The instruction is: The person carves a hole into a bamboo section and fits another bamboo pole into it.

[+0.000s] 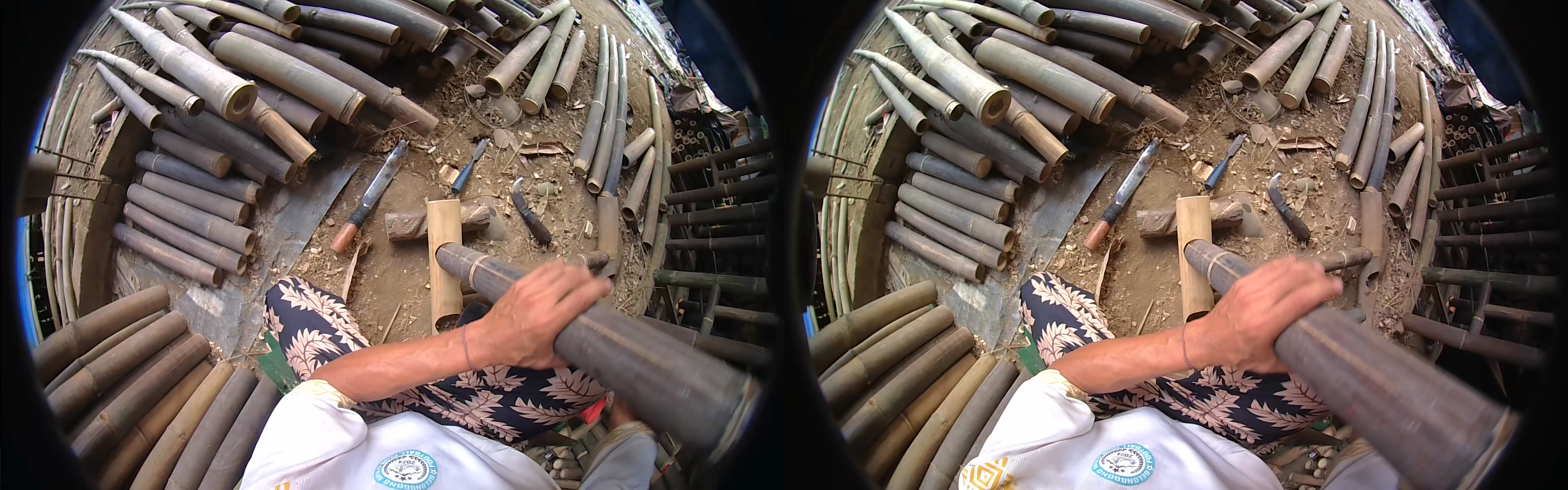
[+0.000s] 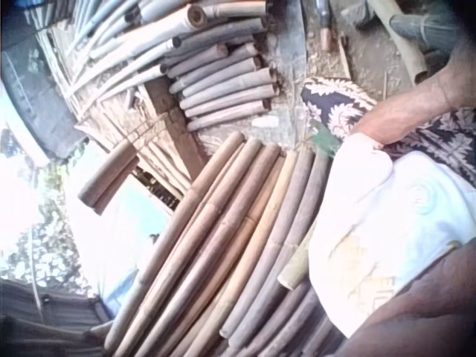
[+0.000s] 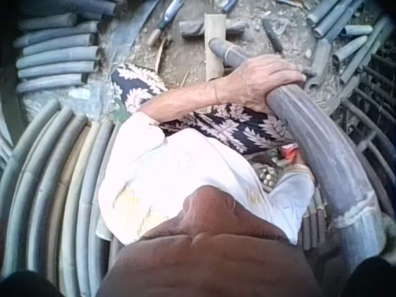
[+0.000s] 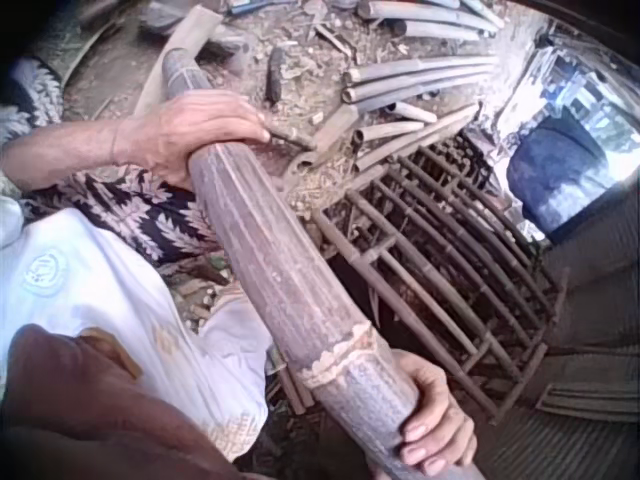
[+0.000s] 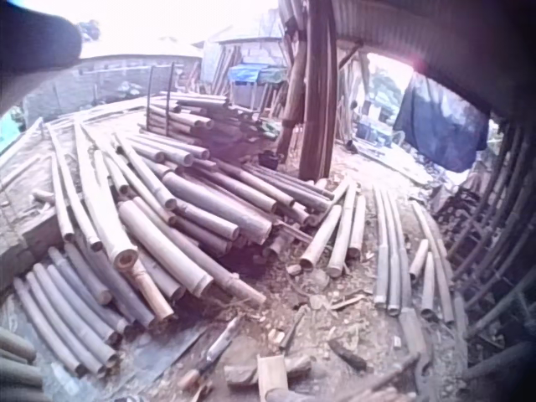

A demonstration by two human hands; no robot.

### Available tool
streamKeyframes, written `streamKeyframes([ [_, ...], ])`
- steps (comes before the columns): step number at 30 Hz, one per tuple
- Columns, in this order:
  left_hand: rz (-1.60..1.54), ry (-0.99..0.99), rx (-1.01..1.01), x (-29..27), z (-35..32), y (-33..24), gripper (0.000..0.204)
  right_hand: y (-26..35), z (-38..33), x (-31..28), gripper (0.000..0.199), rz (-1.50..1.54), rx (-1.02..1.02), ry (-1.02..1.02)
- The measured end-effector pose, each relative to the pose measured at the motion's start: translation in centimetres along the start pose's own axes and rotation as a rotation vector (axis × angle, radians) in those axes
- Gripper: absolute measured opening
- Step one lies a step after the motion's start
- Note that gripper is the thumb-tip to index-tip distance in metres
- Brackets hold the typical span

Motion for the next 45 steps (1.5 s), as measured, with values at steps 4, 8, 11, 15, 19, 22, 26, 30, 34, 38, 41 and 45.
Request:
streamKeyframes([
  [4, -0.072, 0.154, 0.007, 2.7, -2.3, -0.9, 0.061, -15.3, -5.0, -3.3, 0.077, -0.121, 0.307, -0.187],
  [8, -0.083, 0.138, 0.073, 2.0, -1.0, -0.5, 0.059, -29.1, -10.9, -3.8, 0.075, -0.152, 0.638, -0.254],
  [11, -0.129, 0.169, 0.062, 1.9, 0.3, 0.6, 0.059, -34.8, -14.2, -3.8, 0.074, -0.176, 0.753, -0.270],
  [15, -0.199, 0.252, -0.035, 1.0, 2.6, 3.2, 0.066, -37.4, -14.3, -3.2, 0.073, -0.239, 0.774, -0.219],
  [19, -0.194, 0.298, 0.017, 1.4, 0.7, 2.2, 0.072, -32.6, -14.5, -1.2, 0.071, -0.275, 0.721, -0.130],
  [22, -0.184, 0.479, 0.009, 3.9, -0.2, 1.4, 0.079, -22.4, -11.6, 0.9, 0.070, -0.247, 0.493, -0.026],
  [26, -0.221, 0.436, -0.013, 3.4, 2.0, 2.0, 0.080, -10.0, -7.5, 2.7, 0.068, -0.287, 0.223, 0.100],
  [30, -0.141, 0.490, -0.175, 0.3, 0.4, 3.8, 0.073, -6.6, -8.2, 4.4, 0.067, -0.148, 0.103, 0.232],
  [34, -0.185, 0.492, -0.126, 2.2, 1.5, 2.9, 0.066, -2.9, -8.9, 4.3, 0.065, -0.206, 0.018, 0.279],
  [38, -0.145, 0.508, -0.223, 1.2, 0.8, 2.6, 0.068, -2.5, -8.4, 4.6, 0.064, -0.119, -0.032, 0.321],
  [41, -0.196, 0.464, -0.194, 3.4, 1.8, 1.9, 0.067, 0.5, -6.2, 1.9, 0.063, -0.145, -0.032, 0.261],
  [45, -0.319, 0.377, -0.474, 1.9, 0.5, 2.4, 0.069, -7.7, -3.7, -7.1, 0.061, -0.245, 0.176, 0.010],
])
Point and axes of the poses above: each hand's wrist, its own z-axis towards the middle knuckle, its own x-axis out of the palm, y = z × x, the point moved 10 cm from there along z, towards the middle knuckle, and after that the axes turned 2 degrees about -x, right-handed, at the moved point
